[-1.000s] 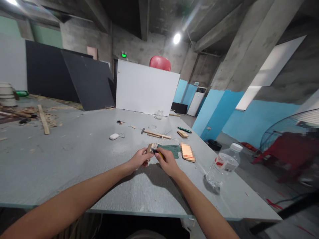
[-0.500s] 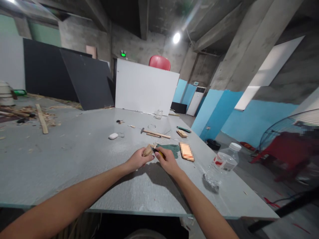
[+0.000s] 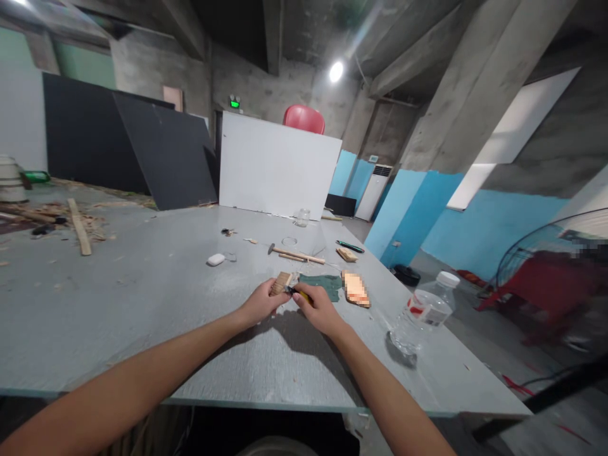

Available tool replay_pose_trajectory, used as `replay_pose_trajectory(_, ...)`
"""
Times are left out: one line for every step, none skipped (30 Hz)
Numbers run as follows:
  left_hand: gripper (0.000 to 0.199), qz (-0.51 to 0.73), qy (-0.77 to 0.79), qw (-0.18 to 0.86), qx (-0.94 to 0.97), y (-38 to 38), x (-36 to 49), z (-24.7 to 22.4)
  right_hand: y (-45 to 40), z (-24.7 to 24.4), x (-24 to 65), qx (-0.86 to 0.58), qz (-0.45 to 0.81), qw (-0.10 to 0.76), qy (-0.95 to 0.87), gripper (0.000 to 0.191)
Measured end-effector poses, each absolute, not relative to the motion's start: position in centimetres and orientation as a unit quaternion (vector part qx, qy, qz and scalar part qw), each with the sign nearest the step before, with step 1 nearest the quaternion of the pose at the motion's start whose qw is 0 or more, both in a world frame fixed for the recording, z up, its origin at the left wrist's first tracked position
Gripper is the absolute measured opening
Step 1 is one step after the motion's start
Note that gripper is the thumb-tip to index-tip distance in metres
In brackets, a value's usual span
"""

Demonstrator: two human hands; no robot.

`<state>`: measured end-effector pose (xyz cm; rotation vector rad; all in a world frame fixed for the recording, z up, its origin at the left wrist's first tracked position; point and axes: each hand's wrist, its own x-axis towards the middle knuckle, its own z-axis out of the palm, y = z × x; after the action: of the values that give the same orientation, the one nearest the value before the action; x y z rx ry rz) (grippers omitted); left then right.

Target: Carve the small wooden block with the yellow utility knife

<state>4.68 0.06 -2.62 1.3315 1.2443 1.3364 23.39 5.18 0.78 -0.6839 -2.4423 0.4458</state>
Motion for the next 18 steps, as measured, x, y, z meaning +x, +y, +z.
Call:
replay_pose_trajectory(0.036,0.533,0.501,0.422,0.536,0.0,4.5,-2.5,5.2,0.8,23.4,-0.26,0.161,0.282,-0.909,0.042)
replay_pose_trajectory(0.036,0.532,0.506,0.413,0.54,-0.1,4.4,-2.4,5.2,0.8,23.4,-0.267,0.154,0.286,-0.907,0.041)
replay_pose_trajectory(0.036,0.53,0.513,0.399,0.544,-0.1,4.2,-2.3,5.3,0.8,23.4,-0.274,0.147,0.289,-0.905,0.04)
replay_pose_trajectory(0.036,0.53,0.523,0.382,0.547,-0.2,4.1,-2.1,5.3,0.8,23.4,-0.282,0.139,0.292,-0.903,0.038)
replay_pose_trajectory(0.035,0.529,0.534,0.364,0.55,-0.3,4.0,-1.9,5.3,0.8,23.4,-0.291,0.13,0.295,-0.901,0.037)
replay_pose_trajectory(0.035,0.527,0.547,0.346,0.551,-0.3,3.9,-1.7,5.3,0.7,23.4,-0.301,0.119,0.295,-0.899,0.036)
replay_pose_trajectory(0.034,0.524,0.56,0.331,0.55,-0.4,3.8,-1.5,5.3,0.7,23.4,-0.312,0.108,0.296,-0.896,0.035)
replay_pose_trajectory(0.034,0.521,0.572,0.321,0.546,-0.4,3.8,-1.2,5.3,0.7,23.3,-0.323,0.096,0.297,-0.894,0.034)
replay_pose_trajectory(0.034,0.519,0.582,0.313,0.543,-0.5,3.8,-1.1,5.3,0.6,23.3,-0.334,0.085,0.298,-0.89,0.033)
replay_pose_trajectory(0.034,0.516,0.589,0.306,0.541,-0.5,3.8,-0.9,5.3,0.6,23.2,-0.343,0.073,0.3,-0.887,0.032)
replay_pose_trajectory(0.034,0.516,0.594,0.3,0.539,-0.5,3.8,-0.8,5.2,0.5,23.1,-0.351,0.061,0.302,-0.884,0.031)
replay_pose_trajectory(0.035,0.516,0.596,0.298,0.539,-0.5,3.8,-0.6,5.2,0.5,22.9,-0.358,0.05,0.306,-0.881,0.03)
replay_pose_trajectory(0.036,0.517,0.595,0.296,0.539,-0.5,3.7,-0.6,5.1,0.4,22.8,-0.362,0.038,0.31,-0.878,0.03)
replay_pose_trajectory(0.036,0.518,0.595,0.296,0.539,-0.5,3.7,-0.5,5.0,0.4,22.6,-0.365,0.027,0.314,-0.876,0.031)
replay_pose_trajectory(0.037,0.519,0.595,0.295,0.538,-0.4,3.7,-0.5,5.0,0.3,22.5,-0.367,0.017,0.318,-0.874,0.031)
replay_pose_trajectory(0.038,0.521,0.595,0.293,0.538,-0.3,3.6,-0.5,4.9,0.3,22.4,-0.368,0.008,0.322,-0.872,0.032)
replay_pose_trajectory(0.039,0.523,0.593,0.291,0.538,-0.3,3.5,-0.6,4.7,0.2,22.3,-0.369,0.0,0.325,-0.871,0.033)
replay_pose_trajectory(0.039,0.526,0.589,0.292,0.539,-0.2,3.5,-0.6,4.7,0.2,22.2,-0.37,-0.006,0.328,-0.869,0.033)
